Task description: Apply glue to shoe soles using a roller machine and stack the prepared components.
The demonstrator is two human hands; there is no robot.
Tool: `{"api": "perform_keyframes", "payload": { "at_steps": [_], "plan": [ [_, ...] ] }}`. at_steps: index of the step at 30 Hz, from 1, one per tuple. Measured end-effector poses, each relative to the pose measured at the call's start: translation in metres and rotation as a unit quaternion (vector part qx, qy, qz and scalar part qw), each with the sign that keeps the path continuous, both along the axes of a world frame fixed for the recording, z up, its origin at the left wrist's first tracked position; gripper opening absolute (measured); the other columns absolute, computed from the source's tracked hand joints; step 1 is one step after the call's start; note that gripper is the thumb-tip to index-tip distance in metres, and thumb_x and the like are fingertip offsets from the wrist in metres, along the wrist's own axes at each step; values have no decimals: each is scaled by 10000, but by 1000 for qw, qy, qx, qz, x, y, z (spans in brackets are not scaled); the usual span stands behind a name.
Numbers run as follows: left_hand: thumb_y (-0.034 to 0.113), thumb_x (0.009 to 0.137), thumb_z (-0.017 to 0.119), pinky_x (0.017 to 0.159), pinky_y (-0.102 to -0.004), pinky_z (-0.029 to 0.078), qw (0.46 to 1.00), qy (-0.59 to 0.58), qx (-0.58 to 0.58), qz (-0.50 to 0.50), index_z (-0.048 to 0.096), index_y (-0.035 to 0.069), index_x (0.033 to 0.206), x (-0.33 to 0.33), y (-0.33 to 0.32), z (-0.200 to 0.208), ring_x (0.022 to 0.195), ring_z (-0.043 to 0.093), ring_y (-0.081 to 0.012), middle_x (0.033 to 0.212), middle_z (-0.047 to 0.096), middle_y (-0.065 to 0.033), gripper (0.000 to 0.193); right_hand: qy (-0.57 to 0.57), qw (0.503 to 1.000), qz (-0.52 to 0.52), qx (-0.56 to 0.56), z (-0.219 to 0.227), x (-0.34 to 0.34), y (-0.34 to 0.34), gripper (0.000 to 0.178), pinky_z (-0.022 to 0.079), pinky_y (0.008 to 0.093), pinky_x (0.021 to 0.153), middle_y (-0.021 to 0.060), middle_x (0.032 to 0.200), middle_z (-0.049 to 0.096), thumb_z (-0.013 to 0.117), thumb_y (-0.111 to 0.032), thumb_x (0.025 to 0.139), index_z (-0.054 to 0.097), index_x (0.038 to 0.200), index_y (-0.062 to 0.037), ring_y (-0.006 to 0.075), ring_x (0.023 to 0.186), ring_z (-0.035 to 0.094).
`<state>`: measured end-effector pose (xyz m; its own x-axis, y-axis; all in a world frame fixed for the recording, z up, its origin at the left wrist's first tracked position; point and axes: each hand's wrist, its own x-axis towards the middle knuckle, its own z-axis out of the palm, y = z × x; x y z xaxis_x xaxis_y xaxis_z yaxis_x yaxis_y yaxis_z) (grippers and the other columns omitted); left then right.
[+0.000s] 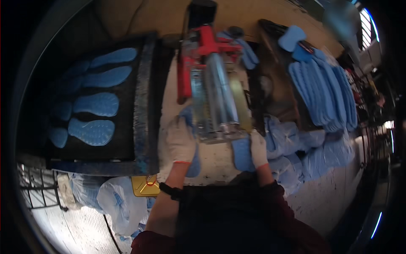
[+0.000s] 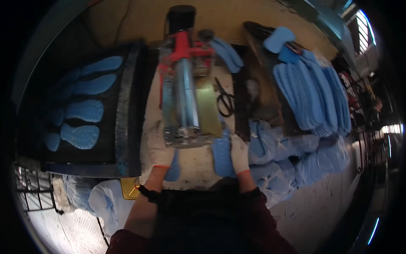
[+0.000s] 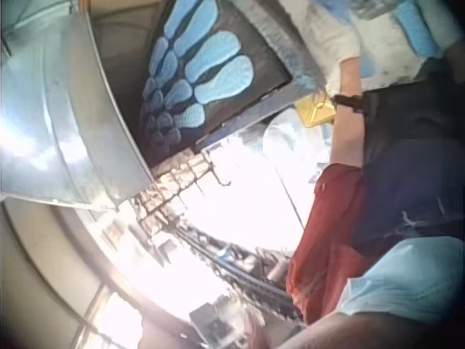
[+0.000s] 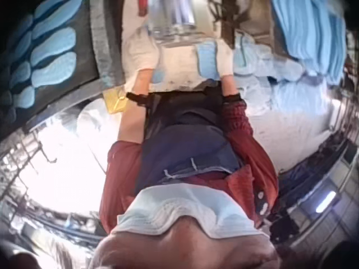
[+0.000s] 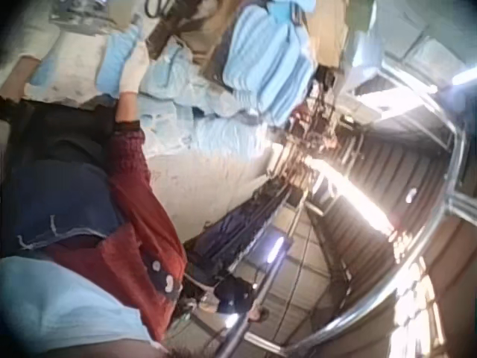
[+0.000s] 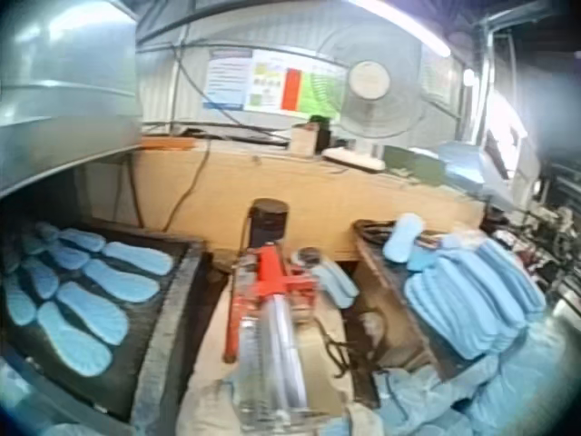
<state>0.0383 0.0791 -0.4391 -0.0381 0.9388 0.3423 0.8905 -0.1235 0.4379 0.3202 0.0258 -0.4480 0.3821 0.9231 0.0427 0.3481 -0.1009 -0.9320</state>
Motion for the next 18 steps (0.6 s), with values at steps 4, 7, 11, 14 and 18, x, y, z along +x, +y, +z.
{"api": "perform_keyframes", "payload": {
  "at_steps": [4, 7, 11, 14, 18],
  "plan": [
    [188, 853, 595, 995, -456, 428, 997, -54, 46, 21, 561, 5, 1225, 0, 2, 4, 1164, 548, -356, 1229, 592, -202, 416, -15, 999, -14, -47, 24, -12, 5, 468, 445, 299, 714, 29, 830, 630, 413, -380, 1019, 675, 1028, 7, 125, 779, 550],
    [181, 879, 591, 859, -416, 507, 991, -107, 78, -2, 679, 8, 1042, 1, 3, 4, 995, 639, -366, 1034, 674, -220, 254, 49, 998, -17, -42, 26, -15, 8, 449, 456, 309, 766, 97, 882, 671, 448, -342, 988, 674, 1015, 45, 171, 818, 588],
    [198, 888, 580, 830, -446, 499, 998, -47, 41, 14, 698, 1, 952, 4, 0, 4, 950, 637, -388, 974, 684, -219, 239, 96, 995, -31, -8, 23, -18, 4, 453, 466, 371, 851, 205, 952, 684, 446, -354, 983, 643, 987, 54, 336, 956, 646],
    [210, 899, 568, 810, -471, 486, 995, 86, 21, 43, 690, -12, 930, 7, -3, 6, 915, 626, -406, 978, 679, -215, 256, 108, 994, -27, 4, 25, -20, 2, 461, 466, 372, 850, 208, 942, 682, 437, -359, 991, 640, 986, 55, 341, 948, 644],
    [214, 906, 563, 816, -474, 483, 981, 168, -48, 84, 683, -14, 954, 14, -6, 13, 931, 619, -407, 998, 671, -218, 262, 96, 995, -24, -13, 28, -19, 1, 461, 466, 374, 850, 211, 946, 682, 439, -360, 992, 637, 986, 56, 352, 950, 640]
  ]
}}
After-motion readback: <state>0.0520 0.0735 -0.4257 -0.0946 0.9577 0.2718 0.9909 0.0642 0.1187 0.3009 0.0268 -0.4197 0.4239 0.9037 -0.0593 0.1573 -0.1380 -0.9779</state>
